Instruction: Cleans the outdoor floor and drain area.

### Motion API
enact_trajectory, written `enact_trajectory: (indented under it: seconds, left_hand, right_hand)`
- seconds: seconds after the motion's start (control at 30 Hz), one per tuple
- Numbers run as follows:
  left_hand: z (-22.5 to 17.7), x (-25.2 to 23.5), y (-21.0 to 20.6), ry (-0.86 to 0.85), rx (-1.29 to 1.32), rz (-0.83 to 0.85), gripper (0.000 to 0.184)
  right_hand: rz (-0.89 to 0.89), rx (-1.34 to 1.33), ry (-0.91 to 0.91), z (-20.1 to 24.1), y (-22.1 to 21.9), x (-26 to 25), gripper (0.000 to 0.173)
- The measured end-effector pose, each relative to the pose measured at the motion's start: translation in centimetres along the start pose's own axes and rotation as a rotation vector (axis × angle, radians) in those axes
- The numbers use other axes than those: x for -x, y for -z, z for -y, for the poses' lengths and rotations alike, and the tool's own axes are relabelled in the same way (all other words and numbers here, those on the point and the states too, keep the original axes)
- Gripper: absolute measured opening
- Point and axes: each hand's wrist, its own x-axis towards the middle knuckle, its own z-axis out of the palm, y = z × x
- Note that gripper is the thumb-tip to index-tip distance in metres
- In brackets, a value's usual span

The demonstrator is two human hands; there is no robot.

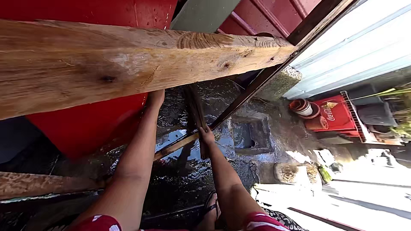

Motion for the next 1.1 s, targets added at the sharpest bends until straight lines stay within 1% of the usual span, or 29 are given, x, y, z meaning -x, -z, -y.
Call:
enact_trajectory:
  seconds: [0.03,0.07,0.1,0.13,0.17,0.2,0.23,0.27,0.3,0.33,0.4,0.43,0.5,0.53,0.6,0.67,0.73,0.77,0.83,0.87,0.9,0.93,0.97,1.0,1.1]
  left_hand:
    - [0.0,0.1,0.2,0.001,-0.002,0.019,0.047]
    - [0.1,0.2,0.2,0.005,-0.020,0.041,0.049]
    - [0.2,0.6,0.1,0.005,-0.042,0.057,0.050]
    - [0.0,0.7,0.2,-0.007,-0.068,0.066,0.051]
    - [-0.4,0.7,0.3,-0.027,-0.085,0.065,0.051]
    - [-0.5,0.8,0.3,-0.048,-0.105,0.052,0.051]
    - [-0.4,0.7,0.1,-0.059,-0.135,0.052,0.052]
    - [0.0,0.6,-0.2,-0.054,-0.163,0.070,0.051]
    - [0.3,0.3,-0.5,-0.028,-0.171,0.101,0.052]
    - [0.6,-0.2,-0.9,-0.007,-0.153,0.115,0.051]
    - [1.4,-1.2,-1.5,0.027,-0.084,0.144,0.053]
    - [1.9,-1.5,-1.8,0.035,-0.069,0.162,0.054]
    - [3.0,-1.4,-2.7,0.078,-0.085,0.202,0.057]
    - [3.3,-1.2,-3.0,0.090,-0.084,0.218,0.057]
    - [3.3,-0.4,-3.8,0.097,-0.097,0.255,0.057]
    - [2.8,0.9,-4.7,0.084,-0.109,0.309,0.057]
    - [2.8,2.4,-5.9,0.048,-0.144,0.345,0.055]
    - [2.9,3.2,-6.5,0.027,-0.171,0.358,0.054]
    - [3.3,4.5,-7.4,-0.001,-0.225,0.379,0.052]
    - [3.7,5.2,-7.7,-0.005,-0.248,0.393,0.052]
    - [4.2,5.9,-7.8,-0.002,-0.278,0.401,0.052]
    - [4.5,6.3,-7.9,0.004,-0.308,0.407,0.052]
    - [4.9,6.6,-8.0,0.002,-0.330,0.406,0.053]
    - [5.5,6.8,-8.1,0.000,-0.350,0.405,0.053]
    - [7.1,8.0,-8.2,0.023,-0.391,0.417,0.052]
  right_hand:
    - [-0.067,-0.156,-0.059,-1.3,0.6,0.3,0.054]
    - [-0.129,-0.270,-0.108,-1.7,0.5,1.5,0.051]
    - [-0.180,-0.342,-0.131,-1.0,-0.2,2.9,0.050]
    - [-0.208,-0.389,-0.115,0.7,-1.1,4.5,0.050]
    - [-0.199,-0.416,-0.073,2.6,-2.2,6.2,0.050]
    - [-0.151,-0.411,-0.023,4.1,-2.9,7.8,0.050]
    - [-0.066,-0.358,0.029,4.8,-3.1,9.1,0.051]
    - [0.049,-0.245,0.083,5.0,-2.3,10.1,0.052]
    - [0.168,-0.078,0.150,5.1,-0.6,10.6,0.056]
    - [0.260,0.133,0.227,4.9,1.8,10.7,0.060]
    - [0.357,0.499,0.350,3.8,7.6,10.6,0.066]
    - [0.385,0.611,0.367,3.0,10.6,10.6,0.068]
    - [0.401,0.748,0.354,0.3,15.8,11.2,0.065]
    - [0.405,0.805,0.350,-1.4,17.7,11.5,0.064]
    - [0.432,0.891,0.342,-5.2,19.9,12.3,0.070]
    - [0.468,0.956,0.365,-9.7,20.2,12.7,0.078]
    - [0.564,1.034,0.366,-14.0,18.5,12.7,0.076]
    - [0.635,1.065,0.355,-15.9,17.4,12.5,0.070]
    - [0.753,1.100,0.306,-19.6,15.0,12.0,0.047]
    - [0.784,1.105,0.243,-21.1,14.1,11.7,0.045]
    - [0.774,1.104,0.189,-22.7,13.7,11.1,0.047]
    - [0.718,1.091,0.159,-24.2,14.3,10.0,0.052]
    - [0.617,1.066,0.136,-25.6,15.8,8.6,0.064]
    - [0.487,1.026,0.085,-26.6,17.9,7.5,0.074]
    - [0.160,0.884,-0.149,-28.9,25.3,5.3,0.084]
